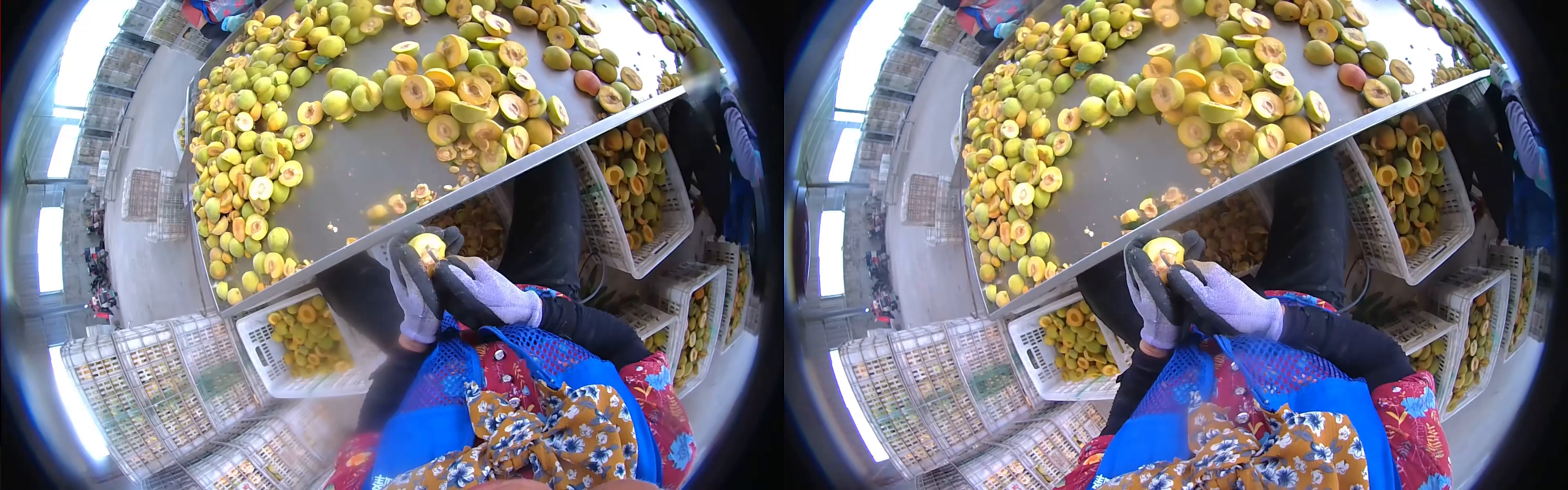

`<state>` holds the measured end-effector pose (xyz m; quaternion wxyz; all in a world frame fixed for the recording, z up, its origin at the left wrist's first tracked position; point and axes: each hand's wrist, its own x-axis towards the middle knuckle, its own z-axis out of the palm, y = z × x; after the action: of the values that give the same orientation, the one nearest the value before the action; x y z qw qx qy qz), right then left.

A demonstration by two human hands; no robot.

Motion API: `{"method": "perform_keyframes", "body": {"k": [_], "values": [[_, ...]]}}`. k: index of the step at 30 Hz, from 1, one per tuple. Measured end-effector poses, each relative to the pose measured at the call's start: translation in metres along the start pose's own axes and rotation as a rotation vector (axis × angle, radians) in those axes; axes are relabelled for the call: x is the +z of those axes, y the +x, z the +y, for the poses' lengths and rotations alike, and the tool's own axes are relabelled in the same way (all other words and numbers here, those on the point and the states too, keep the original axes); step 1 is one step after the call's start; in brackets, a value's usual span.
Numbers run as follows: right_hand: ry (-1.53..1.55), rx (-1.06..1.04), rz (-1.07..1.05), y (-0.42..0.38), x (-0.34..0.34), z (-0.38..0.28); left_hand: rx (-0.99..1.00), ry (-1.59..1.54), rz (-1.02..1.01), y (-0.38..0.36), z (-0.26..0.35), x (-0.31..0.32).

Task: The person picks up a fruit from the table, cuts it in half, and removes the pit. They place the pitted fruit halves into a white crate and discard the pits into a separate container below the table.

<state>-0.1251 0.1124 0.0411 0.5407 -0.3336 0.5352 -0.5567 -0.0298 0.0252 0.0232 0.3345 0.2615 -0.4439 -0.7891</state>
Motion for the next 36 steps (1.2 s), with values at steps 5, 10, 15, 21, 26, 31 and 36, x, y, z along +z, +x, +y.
{"method": "perform_keyframes", "body": {"k": [5, 10, 15, 21, 26, 31, 36], "values": [[-0.097, 0.098, -0.026, -0.005, -0.017, -0.001, -0.252, -0.005, -0.045, 0.002, 0.013, -0.003], [-0.066, 0.148, 0.044, -0.007, 0.0, 0.026, -0.067, 0.53, -0.055, 0.007, 0.004, -0.012], [0.242, 0.202, -0.102, -0.017, -0.014, 0.015, -0.164, 0.539, 0.072, 0.006, -0.009, -0.01], [0.165, 0.148, -0.082, -0.024, -0.011, 0.034, -0.16, 0.715, 0.065, 0.004, -0.007, 0.001], [0.273, 0.045, -0.124, -0.023, -0.023, 0.051, 0.009, 0.976, 0.062, 0.002, -0.011, 0.001], [0.091, -0.135, -0.191, -0.025, -0.03, 0.042, -0.228, 0.804, -0.049, 0.01, -0.02, -0.014], [-0.067, -0.441, -0.215, -0.032, -0.036, 0.028, 0.136, 0.889, -0.033, -0.001, -0.013, 0.006]]}}
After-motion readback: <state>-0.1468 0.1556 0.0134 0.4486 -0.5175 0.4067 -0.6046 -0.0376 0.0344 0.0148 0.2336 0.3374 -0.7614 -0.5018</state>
